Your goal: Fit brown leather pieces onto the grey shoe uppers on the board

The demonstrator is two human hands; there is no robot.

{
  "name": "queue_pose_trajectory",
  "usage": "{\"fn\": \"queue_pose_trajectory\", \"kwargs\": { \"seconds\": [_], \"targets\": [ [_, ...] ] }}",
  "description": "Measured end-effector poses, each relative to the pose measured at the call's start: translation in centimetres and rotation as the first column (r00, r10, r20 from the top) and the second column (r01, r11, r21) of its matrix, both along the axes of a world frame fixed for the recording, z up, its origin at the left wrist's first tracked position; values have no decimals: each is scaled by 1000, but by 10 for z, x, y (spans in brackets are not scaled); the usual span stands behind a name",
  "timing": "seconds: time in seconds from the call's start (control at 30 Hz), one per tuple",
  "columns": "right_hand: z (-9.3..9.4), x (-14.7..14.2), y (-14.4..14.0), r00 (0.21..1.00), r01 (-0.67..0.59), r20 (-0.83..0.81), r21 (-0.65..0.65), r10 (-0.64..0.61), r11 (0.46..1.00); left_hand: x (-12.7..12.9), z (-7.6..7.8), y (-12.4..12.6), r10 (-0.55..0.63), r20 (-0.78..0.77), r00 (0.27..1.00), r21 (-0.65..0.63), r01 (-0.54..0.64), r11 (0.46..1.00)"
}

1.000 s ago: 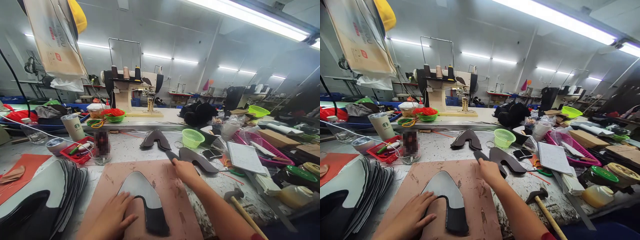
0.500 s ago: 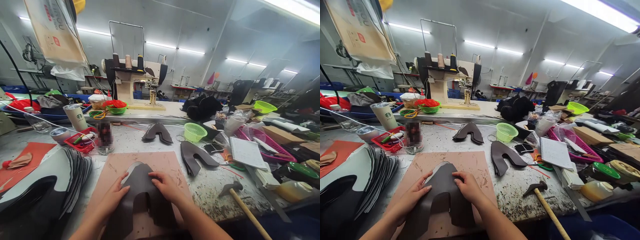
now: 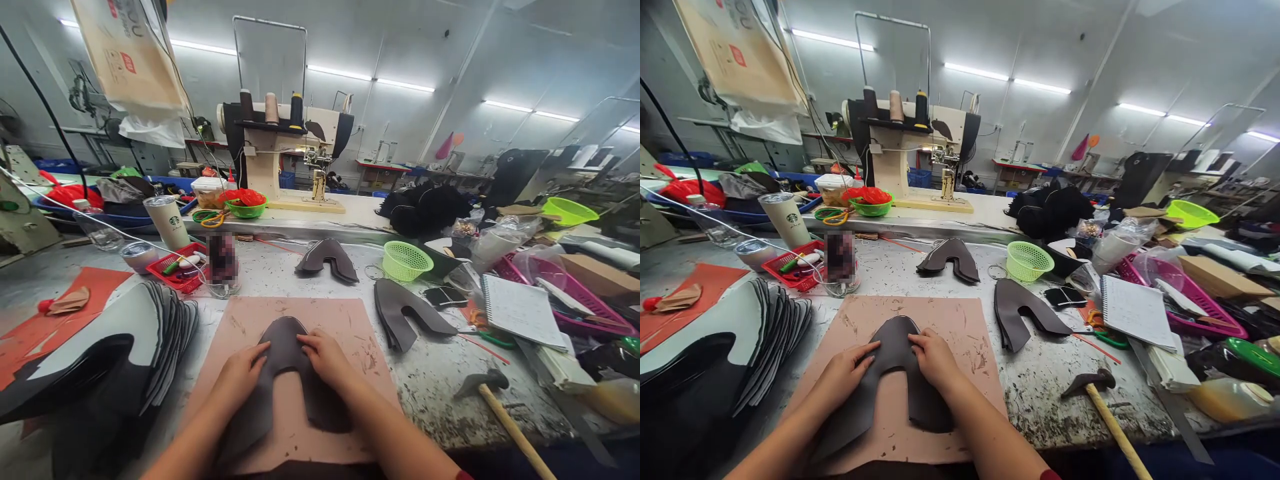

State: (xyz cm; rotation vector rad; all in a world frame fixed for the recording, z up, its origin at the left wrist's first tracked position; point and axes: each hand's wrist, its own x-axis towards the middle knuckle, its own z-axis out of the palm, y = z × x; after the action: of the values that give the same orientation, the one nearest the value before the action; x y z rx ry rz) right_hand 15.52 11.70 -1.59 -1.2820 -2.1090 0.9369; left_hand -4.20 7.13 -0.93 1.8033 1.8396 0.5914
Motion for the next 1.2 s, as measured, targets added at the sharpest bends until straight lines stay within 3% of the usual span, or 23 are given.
{"fn": "queue_pose_trajectory", "kwargs": {
  "seconds": [0.67,0.73,0.83,0.93,1.07,1.2],
  "targets": [
    [-1,-1,-2,996,10,87,-2,-10,1000,2,6,3,-86,-164,983,-91,72,993],
    [-2,-2,-1,996,12,91,1,-12,1000,3,13,5,-114,-276,954,-86,94,992],
    [-2,-5,2,994,11,105,11,-12,1000,12,23,16,-197,-482,853,-16,217,976],
    [2,-4,4,995,7,97,-4,-7,1000,29,22,33,-295,-529,796,43,372,927],
    [7,13,-10,995,81,-44,-195,-91,977,48,3,45,-325,-535,780,69,423,903],
    [4,41,-50,938,199,-156,-486,-308,851,52,-9,43,-312,-553,773,88,426,901]
  ]
}}
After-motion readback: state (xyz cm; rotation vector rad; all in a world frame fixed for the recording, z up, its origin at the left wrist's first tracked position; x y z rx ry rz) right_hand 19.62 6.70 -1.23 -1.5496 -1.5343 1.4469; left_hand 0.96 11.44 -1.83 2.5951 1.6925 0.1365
